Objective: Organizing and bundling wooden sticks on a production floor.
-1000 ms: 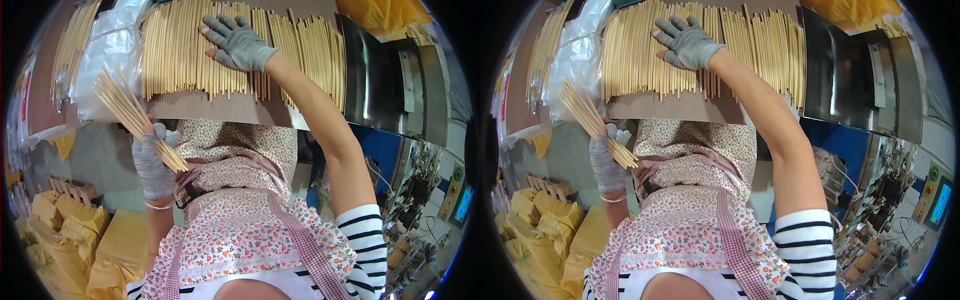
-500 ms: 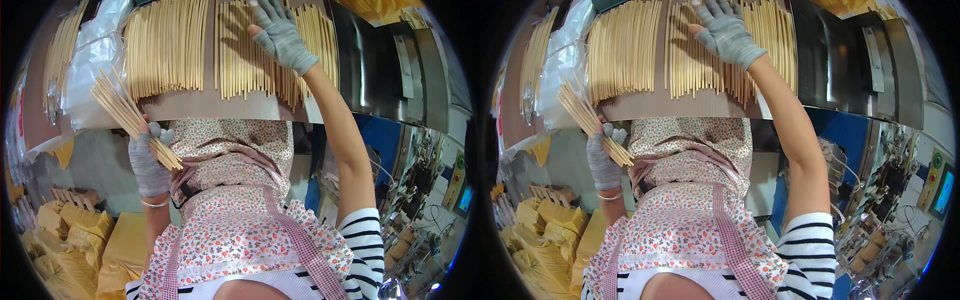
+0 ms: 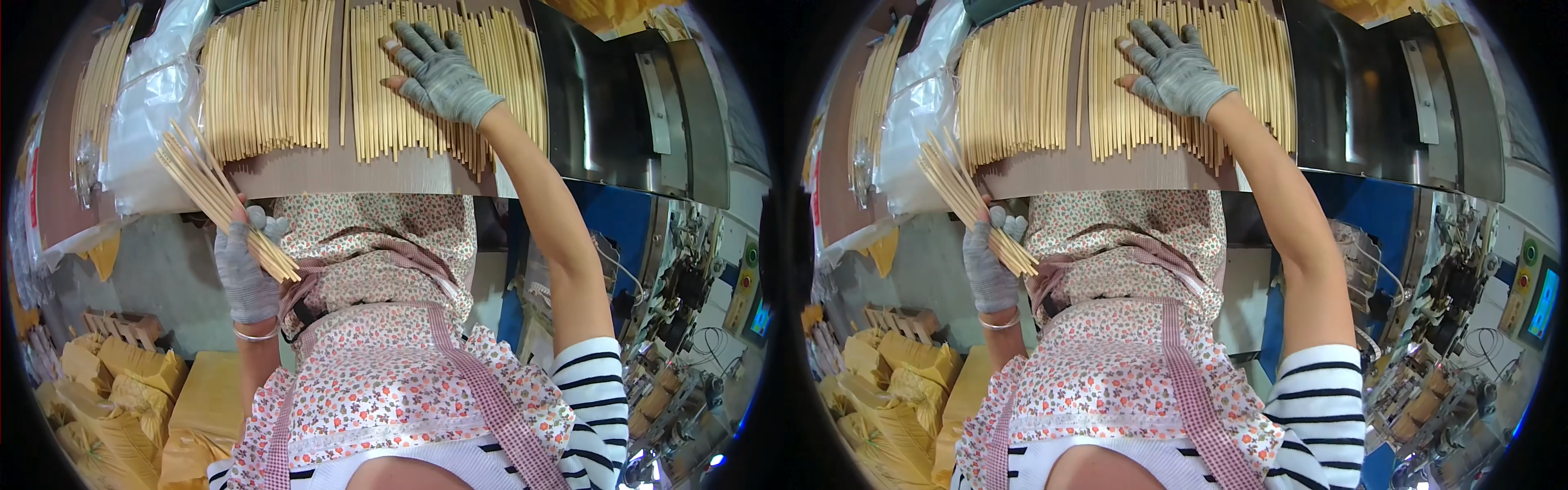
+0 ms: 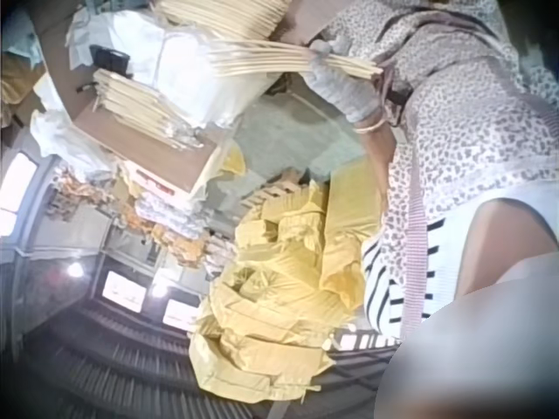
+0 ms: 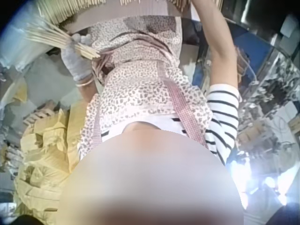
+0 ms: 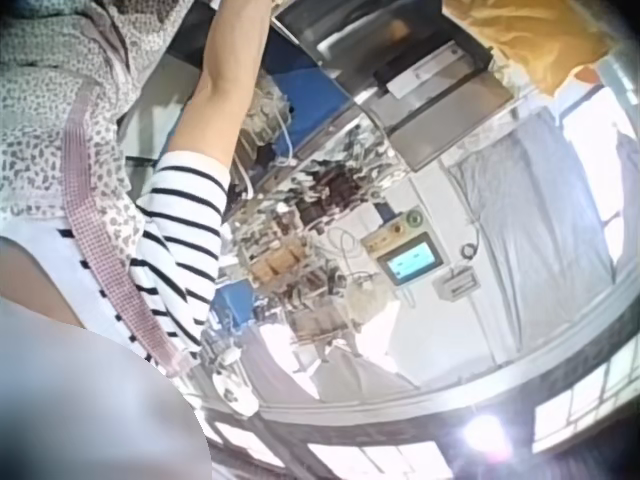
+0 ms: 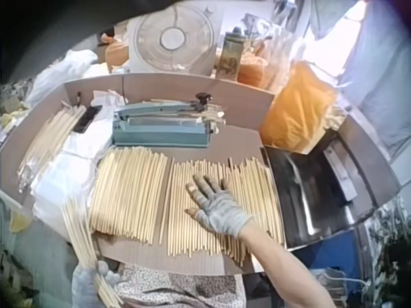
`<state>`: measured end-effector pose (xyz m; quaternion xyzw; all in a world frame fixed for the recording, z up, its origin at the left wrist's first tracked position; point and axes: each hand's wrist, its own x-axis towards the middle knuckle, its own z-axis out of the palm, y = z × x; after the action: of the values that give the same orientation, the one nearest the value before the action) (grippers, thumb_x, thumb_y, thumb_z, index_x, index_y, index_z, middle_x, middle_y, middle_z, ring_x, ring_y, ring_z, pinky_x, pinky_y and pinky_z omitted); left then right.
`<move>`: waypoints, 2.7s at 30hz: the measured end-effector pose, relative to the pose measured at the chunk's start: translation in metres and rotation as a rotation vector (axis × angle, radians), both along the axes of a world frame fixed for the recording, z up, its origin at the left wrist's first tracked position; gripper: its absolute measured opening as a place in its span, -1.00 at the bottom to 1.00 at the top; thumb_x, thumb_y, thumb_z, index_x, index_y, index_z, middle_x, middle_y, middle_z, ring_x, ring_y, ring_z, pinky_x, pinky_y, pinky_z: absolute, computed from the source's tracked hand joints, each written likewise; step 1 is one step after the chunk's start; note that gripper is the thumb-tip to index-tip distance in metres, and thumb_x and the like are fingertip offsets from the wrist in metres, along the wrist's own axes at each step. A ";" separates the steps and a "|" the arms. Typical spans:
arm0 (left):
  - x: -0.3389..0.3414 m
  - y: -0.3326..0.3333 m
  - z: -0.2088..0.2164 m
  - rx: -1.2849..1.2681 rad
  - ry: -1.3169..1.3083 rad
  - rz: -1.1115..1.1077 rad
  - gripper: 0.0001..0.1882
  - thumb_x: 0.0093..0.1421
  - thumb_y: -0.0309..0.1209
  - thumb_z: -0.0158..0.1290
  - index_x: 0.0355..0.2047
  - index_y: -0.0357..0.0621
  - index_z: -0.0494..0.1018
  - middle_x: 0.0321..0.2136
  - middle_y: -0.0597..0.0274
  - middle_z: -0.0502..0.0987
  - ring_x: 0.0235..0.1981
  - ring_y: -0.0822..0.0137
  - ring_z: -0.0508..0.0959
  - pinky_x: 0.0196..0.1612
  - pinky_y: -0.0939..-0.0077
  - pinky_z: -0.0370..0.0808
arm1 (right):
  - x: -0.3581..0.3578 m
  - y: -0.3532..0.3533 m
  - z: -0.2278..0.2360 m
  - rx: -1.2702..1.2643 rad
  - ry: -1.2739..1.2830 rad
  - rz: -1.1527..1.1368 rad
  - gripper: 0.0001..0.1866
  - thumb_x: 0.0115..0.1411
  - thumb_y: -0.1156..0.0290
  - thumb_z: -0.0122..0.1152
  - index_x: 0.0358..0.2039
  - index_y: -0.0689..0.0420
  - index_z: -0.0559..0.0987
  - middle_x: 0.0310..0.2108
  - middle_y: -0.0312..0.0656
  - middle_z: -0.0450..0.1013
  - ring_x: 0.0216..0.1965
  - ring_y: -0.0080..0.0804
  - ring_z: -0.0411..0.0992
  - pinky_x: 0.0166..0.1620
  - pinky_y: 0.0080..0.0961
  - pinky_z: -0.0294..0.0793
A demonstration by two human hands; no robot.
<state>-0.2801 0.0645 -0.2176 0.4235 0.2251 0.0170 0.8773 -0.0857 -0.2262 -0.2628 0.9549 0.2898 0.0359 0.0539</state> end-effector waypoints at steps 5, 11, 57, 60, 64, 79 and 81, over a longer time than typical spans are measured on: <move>-0.004 0.000 0.002 -0.009 0.002 0.033 -0.72 0.31 -0.41 -0.12 -0.02 -0.29 0.25 -0.50 0.28 0.35 -0.51 0.39 0.45 -0.31 0.41 0.57 | 0.008 0.016 0.002 0.073 -0.142 0.026 -0.28 0.26 -0.23 -0.41 0.30 -0.08 0.10 0.35 -0.19 -0.08 0.37 -0.16 -0.15 0.34 -0.06 -0.23; -0.008 0.004 0.001 0.020 -0.008 0.005 -0.71 0.29 -0.40 -0.10 -0.03 -0.28 0.26 -0.50 0.28 0.35 -0.49 0.39 0.47 -0.29 0.42 0.58 | 0.042 0.024 0.011 0.427 -0.001 0.015 -0.33 0.29 -0.01 -0.26 0.29 0.14 0.08 0.34 0.05 -0.10 0.35 0.04 -0.15 0.32 -0.09 -0.18; -0.015 -0.017 0.010 0.122 0.163 -0.049 -0.70 0.33 -0.33 -0.14 -0.04 -0.28 0.27 -0.52 0.33 0.34 -0.49 0.48 0.43 -0.36 0.54 0.52 | -0.044 0.047 0.037 0.070 0.190 0.658 -0.70 -0.01 0.41 0.15 -0.19 0.01 0.55 -0.17 -0.22 0.44 -0.07 -0.23 0.41 0.03 -0.34 0.40; -0.016 -0.018 0.009 0.126 0.168 -0.049 -0.70 0.33 -0.33 -0.14 -0.05 -0.28 0.28 -0.52 0.33 0.34 -0.49 0.48 0.42 -0.33 0.53 0.54 | -0.037 0.053 0.043 0.035 0.229 0.704 -0.69 -0.02 0.40 0.17 -0.18 0.00 0.55 -0.17 -0.21 0.44 -0.09 -0.23 0.41 0.01 -0.35 0.40; -0.019 -0.017 0.007 0.104 0.152 -0.042 -0.71 0.34 -0.32 -0.15 -0.05 -0.28 0.28 -0.51 0.34 0.34 -0.49 0.50 0.41 -0.32 0.52 0.54 | -0.030 0.066 0.050 -0.094 0.253 0.809 -0.72 0.04 0.39 0.16 -0.18 0.02 0.54 -0.18 -0.19 0.43 -0.13 -0.23 0.41 -0.02 -0.34 0.41; -0.014 -0.031 0.025 0.111 0.278 -0.103 -0.74 0.31 -0.30 -0.11 -0.12 -0.22 0.33 -0.45 0.26 0.43 -0.46 0.39 0.49 -0.25 0.38 0.55 | -0.126 0.101 0.085 0.396 -0.541 0.964 -0.79 0.01 0.31 0.14 -0.51 0.20 0.42 -0.65 -0.19 0.33 -0.69 -0.32 0.36 -0.68 -0.52 0.33; -0.016 -0.034 0.031 -0.096 0.313 -0.086 -0.74 0.31 -0.31 -0.11 -0.10 -0.23 0.33 -0.43 0.27 0.43 -0.45 0.37 0.49 -0.27 0.39 0.54 | -0.144 0.113 0.077 0.499 -0.382 1.013 -0.77 0.00 0.29 0.14 -0.53 0.22 0.42 -0.66 -0.19 0.32 -0.68 -0.33 0.35 -0.68 -0.49 0.33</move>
<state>-0.2963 0.0303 -0.1866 0.3880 0.3413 -0.0976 0.8506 -0.2294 -0.1136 -0.1853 0.6583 0.6771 0.2951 -0.1449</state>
